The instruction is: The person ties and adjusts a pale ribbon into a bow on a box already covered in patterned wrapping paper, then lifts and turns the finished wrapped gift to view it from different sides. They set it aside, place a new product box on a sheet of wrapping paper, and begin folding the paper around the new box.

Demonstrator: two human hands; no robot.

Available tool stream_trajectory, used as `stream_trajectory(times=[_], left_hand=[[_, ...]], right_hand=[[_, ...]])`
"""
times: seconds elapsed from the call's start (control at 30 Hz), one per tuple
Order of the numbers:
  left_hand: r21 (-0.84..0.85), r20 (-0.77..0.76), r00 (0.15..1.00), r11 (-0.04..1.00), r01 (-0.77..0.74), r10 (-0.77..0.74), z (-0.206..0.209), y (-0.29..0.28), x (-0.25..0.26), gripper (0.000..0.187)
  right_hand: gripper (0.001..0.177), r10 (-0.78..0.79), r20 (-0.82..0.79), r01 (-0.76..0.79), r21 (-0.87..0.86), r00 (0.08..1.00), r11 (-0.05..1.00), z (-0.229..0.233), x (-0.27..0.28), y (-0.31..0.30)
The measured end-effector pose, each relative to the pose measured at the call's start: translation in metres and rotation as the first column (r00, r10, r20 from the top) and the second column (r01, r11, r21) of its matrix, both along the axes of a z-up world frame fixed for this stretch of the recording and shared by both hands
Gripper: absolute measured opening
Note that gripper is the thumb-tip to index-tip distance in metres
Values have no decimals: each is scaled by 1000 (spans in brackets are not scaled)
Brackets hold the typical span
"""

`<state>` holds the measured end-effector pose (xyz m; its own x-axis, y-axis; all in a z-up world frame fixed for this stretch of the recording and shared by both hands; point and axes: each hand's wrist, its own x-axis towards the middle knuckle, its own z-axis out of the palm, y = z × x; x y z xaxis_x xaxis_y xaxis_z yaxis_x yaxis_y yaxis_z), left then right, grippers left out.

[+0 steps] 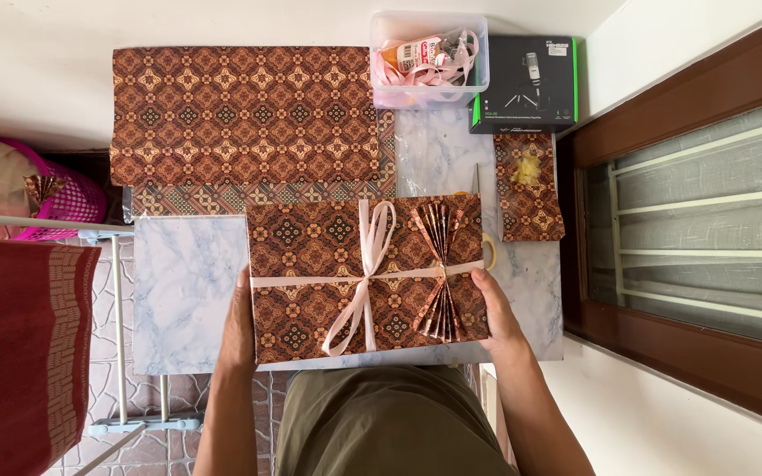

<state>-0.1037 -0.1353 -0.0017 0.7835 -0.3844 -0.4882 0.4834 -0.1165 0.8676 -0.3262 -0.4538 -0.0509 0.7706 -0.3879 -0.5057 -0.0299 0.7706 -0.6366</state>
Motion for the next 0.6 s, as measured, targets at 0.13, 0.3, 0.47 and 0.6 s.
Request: stream_trajectory(times=[0.13, 0.3, 0.47, 0.6], left_hand=[[241, 220, 975, 970, -43, -11, 1, 11, 15, 78], [135, 412, 906, 977, -164, 95, 7, 27, 33, 56], [330, 674, 739, 902, -277, -20, 27, 30, 34, 39], [408, 852, 458, 871, -275, -254, 43, 21, 34, 35]], right_hand=[[60, 37, 82, -32, -67, 996, 997, -2, 7, 9], [65, 93, -31, -98, -306, 995, 947, -18, 15, 19], [72, 184, -102, -210, -412, 978, 886, -24, 17, 25], [82, 260, -23, -237, -494, 965, 837, -4, 30, 29]])
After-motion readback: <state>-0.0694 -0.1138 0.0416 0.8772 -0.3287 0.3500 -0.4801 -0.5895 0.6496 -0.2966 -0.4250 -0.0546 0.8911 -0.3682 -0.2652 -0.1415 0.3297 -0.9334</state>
